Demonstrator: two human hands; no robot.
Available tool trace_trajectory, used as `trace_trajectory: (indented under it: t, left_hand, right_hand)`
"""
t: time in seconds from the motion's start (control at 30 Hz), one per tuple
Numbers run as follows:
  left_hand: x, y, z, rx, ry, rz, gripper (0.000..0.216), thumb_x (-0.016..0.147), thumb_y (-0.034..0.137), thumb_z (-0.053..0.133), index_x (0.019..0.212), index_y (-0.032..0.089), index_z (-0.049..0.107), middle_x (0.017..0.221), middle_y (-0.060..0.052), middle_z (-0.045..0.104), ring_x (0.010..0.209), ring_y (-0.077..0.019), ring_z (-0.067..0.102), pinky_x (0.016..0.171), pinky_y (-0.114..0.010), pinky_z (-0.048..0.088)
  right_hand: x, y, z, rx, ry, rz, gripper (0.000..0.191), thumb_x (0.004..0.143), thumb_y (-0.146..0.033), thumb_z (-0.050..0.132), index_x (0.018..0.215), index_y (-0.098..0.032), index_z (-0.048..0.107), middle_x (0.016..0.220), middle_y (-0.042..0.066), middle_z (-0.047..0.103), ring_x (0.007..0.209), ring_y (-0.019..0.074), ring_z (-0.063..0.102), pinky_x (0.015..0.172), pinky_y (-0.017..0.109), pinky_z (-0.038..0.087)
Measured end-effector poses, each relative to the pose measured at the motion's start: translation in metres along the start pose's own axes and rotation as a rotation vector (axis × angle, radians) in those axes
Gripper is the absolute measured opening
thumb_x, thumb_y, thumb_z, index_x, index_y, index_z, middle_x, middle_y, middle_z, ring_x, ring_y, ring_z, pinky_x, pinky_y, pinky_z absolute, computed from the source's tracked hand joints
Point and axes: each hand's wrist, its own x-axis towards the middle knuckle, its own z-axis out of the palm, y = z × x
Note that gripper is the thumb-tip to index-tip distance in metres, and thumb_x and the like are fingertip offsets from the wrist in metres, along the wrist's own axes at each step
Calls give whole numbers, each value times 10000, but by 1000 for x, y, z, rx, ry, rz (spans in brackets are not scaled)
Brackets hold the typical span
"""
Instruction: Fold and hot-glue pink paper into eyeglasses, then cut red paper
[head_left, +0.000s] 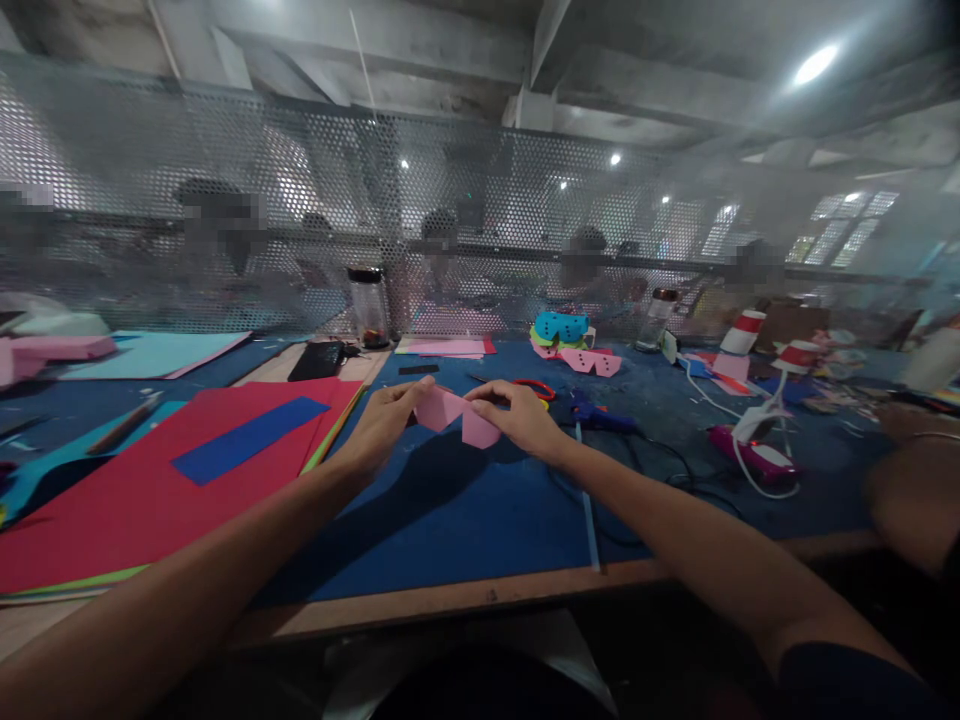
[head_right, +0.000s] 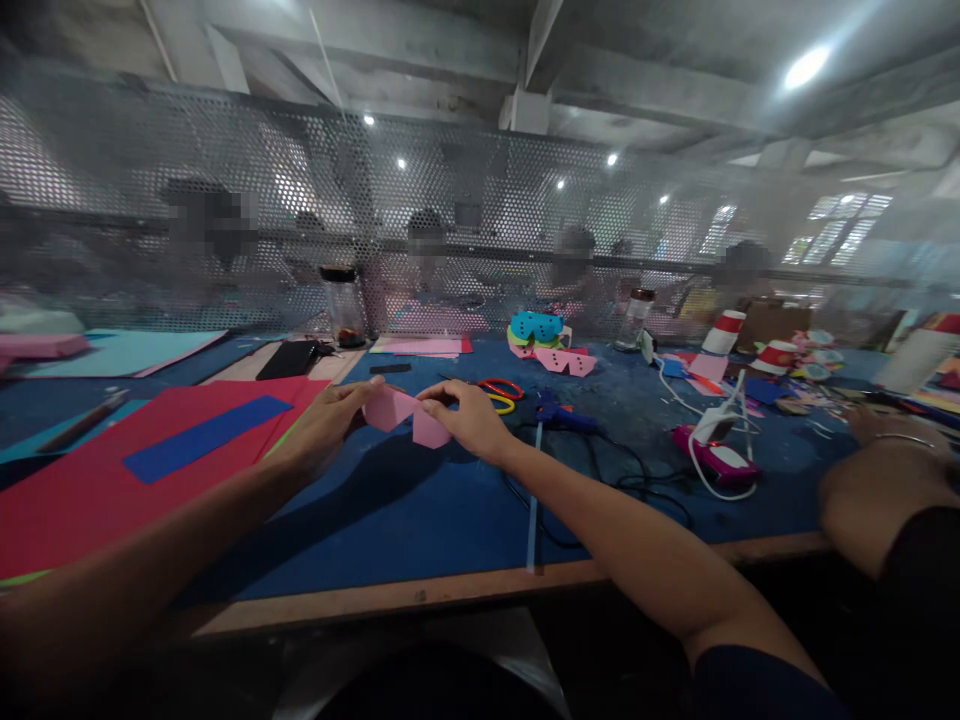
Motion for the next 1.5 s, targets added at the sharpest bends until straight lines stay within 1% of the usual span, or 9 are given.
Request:
trace_trajectory:
  t: [0.2, 0.37, 0.4, 0.53, 0.67, 0.83, 1.1, 1.27, 1.5]
  left_hand:
    - [3, -6, -3, 41, -3, 35, 505, 790, 625, 679, 860, 132, 767, 808, -92, 750, 774, -230, 675, 771, -341, 521]
    - [3, -2, -4, 166, 45, 142, 419, 832, 516, 663, 1028, 163, 777, 1110, -101, 759, 999, -246, 664, 845, -323, 491]
    - [2, -1, -5, 211, 45, 172, 409, 829, 500, 673, 1046, 167, 773, 1125, -95, 756, 1015, -245, 660, 847, -317, 485]
    - [2, -3, -5, 438, -21, 270, 343, 833, 469, 677, 972, 169, 771, 973, -76, 769, 891, -232, 670, 777, -315, 476]
    - [2, -9, -7, 584, -68, 382, 270, 876, 433, 642, 882, 193, 766, 898, -50, 762, 855, -213, 666, 758, -305, 459]
    - [3, -11, -7, 600, -58, 396, 245, 877, 414, 651, 848, 194, 754, 859, -42, 755, 819, -198, 667, 729, -283, 470]
    - [-2, -12, 1, 458, -83, 349, 294, 813, 463, 707, 801, 169, 719, 798, -39, 714, 681, -173, 656, 604, -251, 509]
    - [-3, -15, 1, 477, -71, 365, 279, 812, 454, 710, 794, 176, 718, 824, -43, 709, 722, -179, 666, 644, -265, 531]
    - [0, -18, -1, 474, -75, 347, 276, 857, 444, 668, 852, 177, 736, 877, -57, 736, 806, -199, 670, 706, -278, 534]
  right_hand:
    - [0, 2, 1, -12, -6, -3, 153, 900, -220, 653, 985, -183, 774, 979, 48, 770, 898, 171, 693, 830, 297, 509]
    - [-1, 2, 2, -36, -2, -38, 128, 909, -203, 660, 978, -185, 766, 966, 45, 762, 903, 172, 687, 837, 304, 508]
    - [-2, 2, 2, -51, 6, -55, 120, 911, -201, 663, 974, -187, 764, 959, 42, 759, 902, 171, 684, 841, 305, 507]
    - [-4, 2, 5, -181, 22, -170, 106, 919, -169, 671, 971, -190, 761, 923, 34, 732, 894, 171, 659, 851, 309, 487]
    - [-5, 4, 7, -272, 10, -255, 91, 935, -183, 676, 977, -203, 754, 918, 29, 723, 905, 176, 642, 867, 315, 468]
    - [-5, 5, 8, -315, 7, -253, 73, 937, -199, 684, 973, -213, 746, 915, 23, 723, 902, 181, 636, 864, 321, 455]
    - [-6, 8, 8, -357, -14, -278, 42, 930, -205, 687, 892, -198, 704, 867, 16, 702, 868, 178, 630, 831, 317, 434]
    - [-7, 6, 9, -404, -21, -286, 51, 924, -184, 677, 873, -189, 671, 848, 18, 685, 839, 178, 612, 808, 317, 419]
    - [-6, 9, 8, -368, -14, -224, 87, 958, -254, 670, 895, -196, 682, 888, 16, 706, 873, 174, 621, 835, 315, 408]
